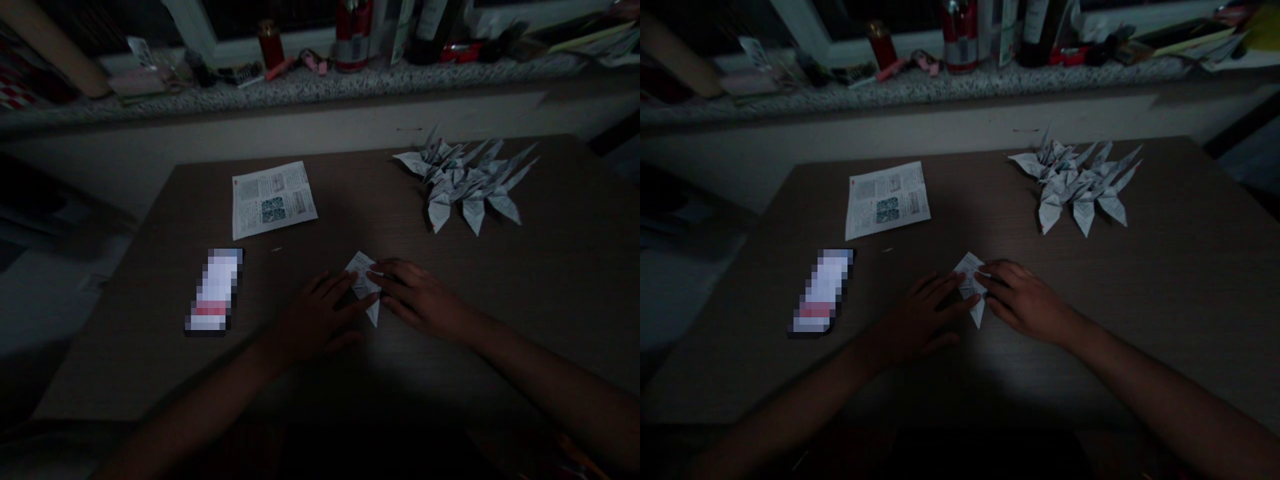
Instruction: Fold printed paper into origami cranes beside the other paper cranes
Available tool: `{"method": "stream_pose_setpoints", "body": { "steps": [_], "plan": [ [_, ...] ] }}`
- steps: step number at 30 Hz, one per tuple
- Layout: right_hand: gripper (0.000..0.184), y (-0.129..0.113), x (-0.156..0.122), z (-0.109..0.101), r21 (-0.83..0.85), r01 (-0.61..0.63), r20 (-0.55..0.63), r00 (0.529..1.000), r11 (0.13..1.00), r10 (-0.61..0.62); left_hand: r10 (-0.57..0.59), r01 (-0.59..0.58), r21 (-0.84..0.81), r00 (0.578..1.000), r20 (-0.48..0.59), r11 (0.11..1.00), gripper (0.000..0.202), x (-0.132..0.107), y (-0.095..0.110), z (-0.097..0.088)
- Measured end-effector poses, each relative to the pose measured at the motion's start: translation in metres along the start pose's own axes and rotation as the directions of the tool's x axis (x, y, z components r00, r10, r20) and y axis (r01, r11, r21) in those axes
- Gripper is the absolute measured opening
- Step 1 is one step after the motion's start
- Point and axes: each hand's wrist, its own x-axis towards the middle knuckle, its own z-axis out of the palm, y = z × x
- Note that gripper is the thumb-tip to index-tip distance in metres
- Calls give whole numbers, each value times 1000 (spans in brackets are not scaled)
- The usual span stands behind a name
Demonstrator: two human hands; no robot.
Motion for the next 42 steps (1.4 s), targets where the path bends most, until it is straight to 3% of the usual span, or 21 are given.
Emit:
{"method": "stream_pose_setpoints", "body": {
  "steps": [7, 17, 22, 25, 31, 38, 42],
  "plan": [
    [33, 7, 5, 6, 114, -37, -113, 992, 993, 50, -19, 19, 13, 1000, -24, 1000, 56, 0, -4, 2],
    [19, 8, 20, 10, 191, -205, -270, 929, 960, 252, -57, 56, -24, 998, -25, 998, 48, 6, -1, -7],
    [29, 9, 25, 13, 178, -269, -249, 918, 947, 307, -96, 95, -99, 995, -13, 991, 43, 10, -4, -13],
    [30, 8, 27, 15, 162, -273, -237, 922, 948, 306, -148, 134, -179, 987, -68, 975, 39, 16, -9, -12],
    [28, 7, 27, 18, 149, -260, -253, 923, 954, 291, -358, 296, -247, 895, -264, 923, 47, 33, -17, 7],
    [26, 4, 25, 17, 218, -302, -250, 902, 928, 353, -398, 327, -276, 879, -262, 904, 42, 39, -18, 8],
    [32, 2, 26, 15, 420, -314, -217, 877, 852, 430, -436, 305, -448, 872, -224, 841, 37, 41, -15, 5]
  ]
}}
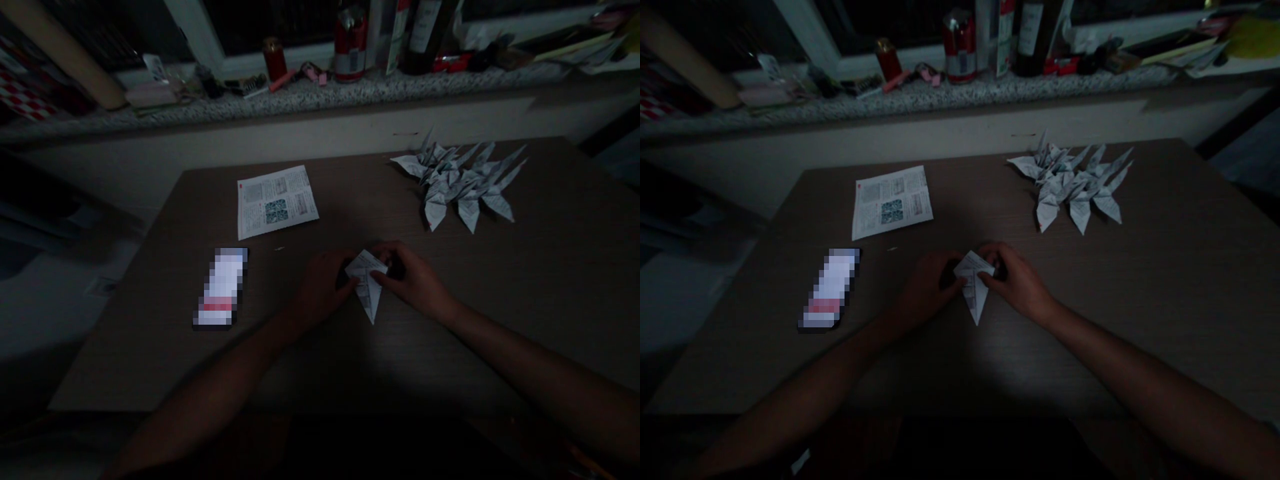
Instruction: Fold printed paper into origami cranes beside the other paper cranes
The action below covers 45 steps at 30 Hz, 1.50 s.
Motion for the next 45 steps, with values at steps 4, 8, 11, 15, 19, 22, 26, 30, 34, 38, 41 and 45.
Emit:
{"method": "stream_pose_setpoints", "body": {
  "steps": [4, 8, 11, 15, 19, 22, 26, 30, 34, 38, 41, 45],
  "plan": [
    [41, -5, 1, 1, 286, -86, 20, 996, 954, 84, -102, 104, -395, 994, 26, 913, 34, 0, 4, 0],
    [36, -15, 1, 0, 389, -178, 71, 984, 904, 163, -164, 182, -557, 983, 82, 810, 30, 0, 11, -4],
    [28, -21, 0, -3, 372, -222, 85, 975, 901, 205, -181, 195, -540, 980, 79, 818, 29, -2, 15, -8],
    [24, -24, 0, -8, 317, -249, 139, 967, 915, 215, -204, 211, -542, 976, 74, 813, 31, -3, 16, -9],
    [25, -25, 0, -9, 312, -251, 194, 961, 917, 197, -200, 211, -559, 976, 81, 802, 34, -4, 16, -6],
    [24, -27, -1, -7, 316, -246, 185, 963, 916, 195, -200, 213, -549, 976, 84, 808, 33, -4, 17, -5],
    [25, -28, -2, -5, 279, -235, 141, 969, 931, 202, -183, 207, -498, 978, 97, 842, 28, -4, 18, -6],
    [26, -29, -3, -4, 292, -235, 132, 970, 927, 204, -191, 208, -476, 978, 84, 854, 29, -4, 19, -7],
    [27, -28, -3, -3, 291, -249, 135, 967, 924, 218, -194, 208, -493, 978, 80, 845, 28, -4, 21, -8],
    [27, -28, -4, -2, 258, -272, 147, 959, 927, 240, -197, 198, -477, 979, 52, 856, 28, -5, 19, -6],
    [27, -29, -4, -2, 251, -271, 143, 960, 929, 242, -196, 193, -509, 979, 49, 839, 29, -5, 16, -3],
    [25, -30, -4, -1, 221, -259, 112, 965, 940, 239, -204, 196, -515, 978, 42, 835, 31, -5, 15, 0]
  ]
}}
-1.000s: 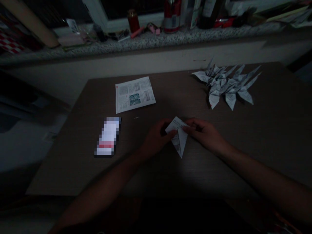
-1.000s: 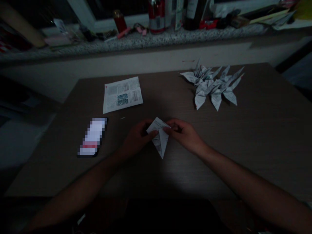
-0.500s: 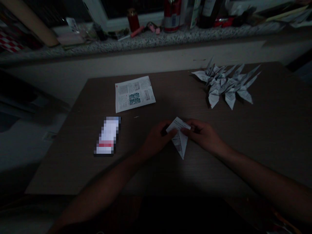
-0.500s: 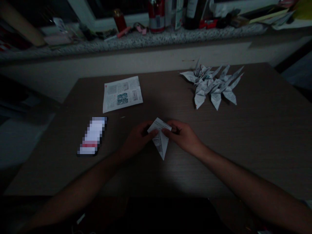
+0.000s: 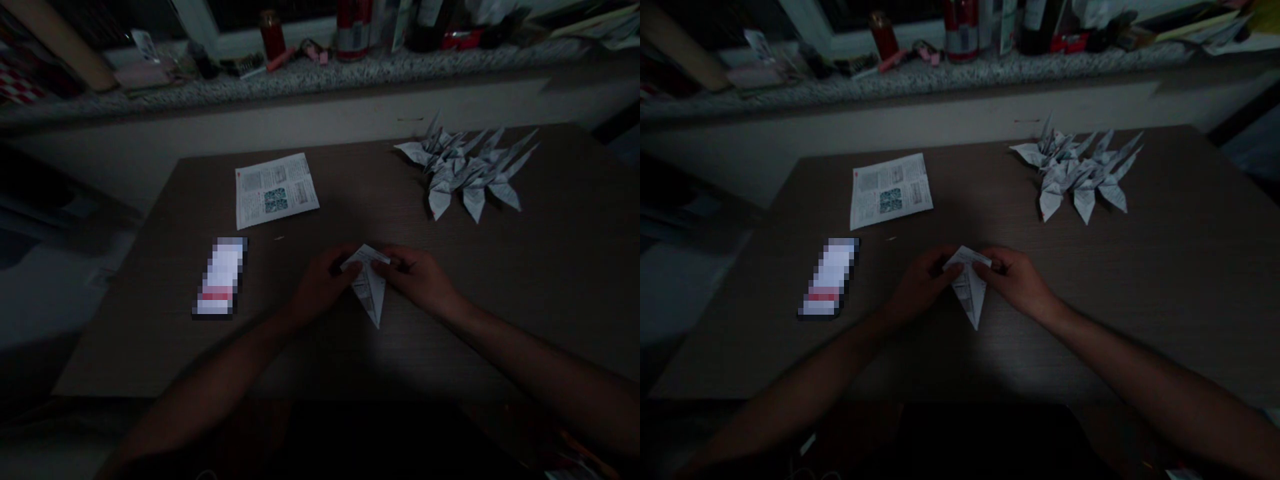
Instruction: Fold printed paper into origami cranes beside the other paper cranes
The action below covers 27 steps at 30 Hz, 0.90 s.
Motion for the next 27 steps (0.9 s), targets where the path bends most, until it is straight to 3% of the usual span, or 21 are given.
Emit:
{"method": "stream_pose_setpoints", "body": {
  "steps": [9, 23, 27],
  "plan": [
    [25, -3, -1, -3, 15, -1, -37, 999, 1000, 2, 32, -29, -48, 997, 74, 998, 32, -2, 3, -2],
    [21, 0, -1, -2, 37, 62, -37, 997, 997, -61, 114, -114, 5, 993, 41, 993, 20, -2, 4, -2],
    [27, -2, -1, -3, 164, 54, 26, 998, 985, -59, 125, -126, 33, 992, 13, 992, 23, -2, 1, -3]
  ]
}}
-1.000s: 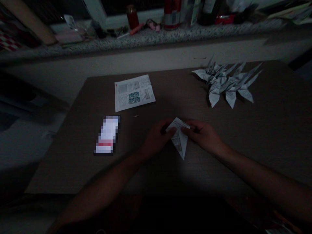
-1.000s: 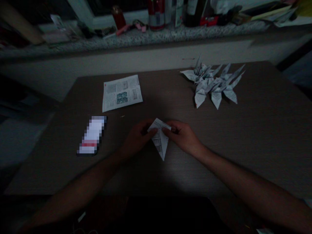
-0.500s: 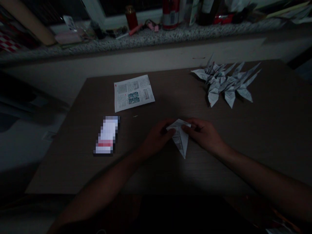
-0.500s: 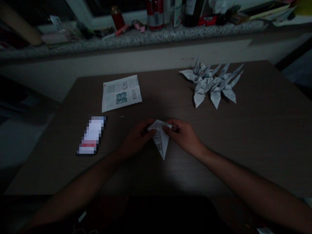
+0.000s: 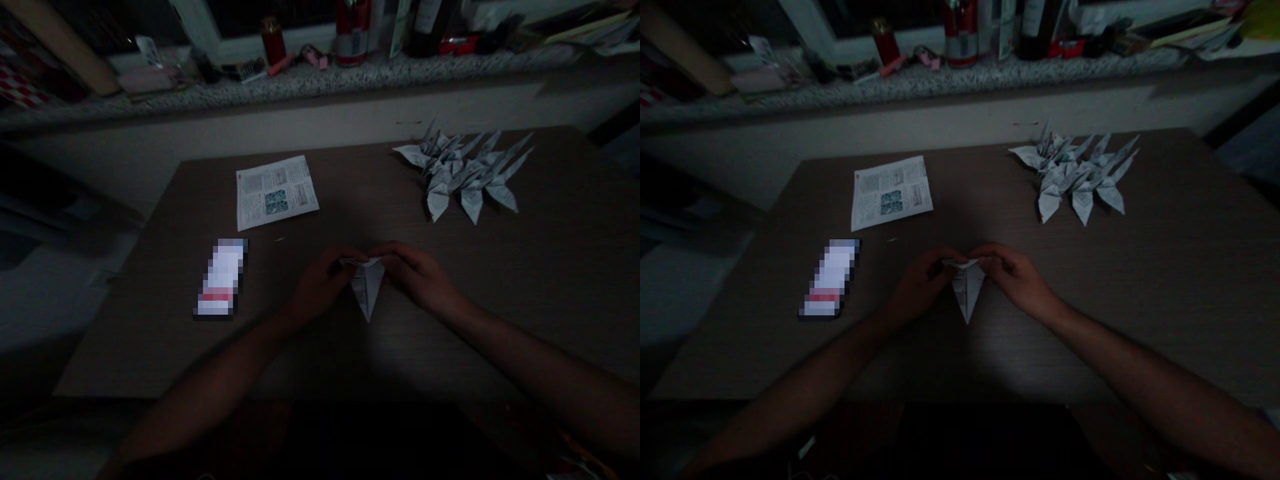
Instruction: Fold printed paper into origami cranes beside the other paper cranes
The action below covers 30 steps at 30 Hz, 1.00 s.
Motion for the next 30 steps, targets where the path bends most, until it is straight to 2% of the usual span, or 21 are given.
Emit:
{"method": "stream_pose_setpoints", "body": {
  "steps": [2, 4, 9, 15, 18, 24, 30],
  "plan": [
    [29, -1, 0, 0, 26, 1, -2, 1000, 1000, -1, 15, -15, 2, 1000, -3, 1000, 25, 0, -2, 0],
    [27, -2, 0, 1, -18, -9, -24, 1000, 1000, 8, 26, -26, -14, 1000, -2, 1000, 25, -1, -3, 1],
    [27, -3, -1, 1, -52, -23, -47, 999, 998, 21, 7, -6, -87, 1000, 17, 996, 21, -2, 4, 0],
    [23, -6, -3, 2, -50, 12, -27, 1000, 999, -14, -50, 44, -73, 995, -81, 996, 26, 0, 5, 1],
    [25, -6, -2, 2, -14, -9, -26, 1000, 1000, 9, -90, 89, -26, 994, -63, 996, 24, -1, 4, 0],
    [25, -2, 0, -1, 74, -100, 32, 995, 992, 98, -88, 89, 7, 992, -93, 996, 22, -2, 5, -1],
    [25, -2, 1, -4, 28, -83, 34, 996, 996, 82, -91, 92, 10, 992, -88, 996, 22, -2, 6, -1]
  ]
}}
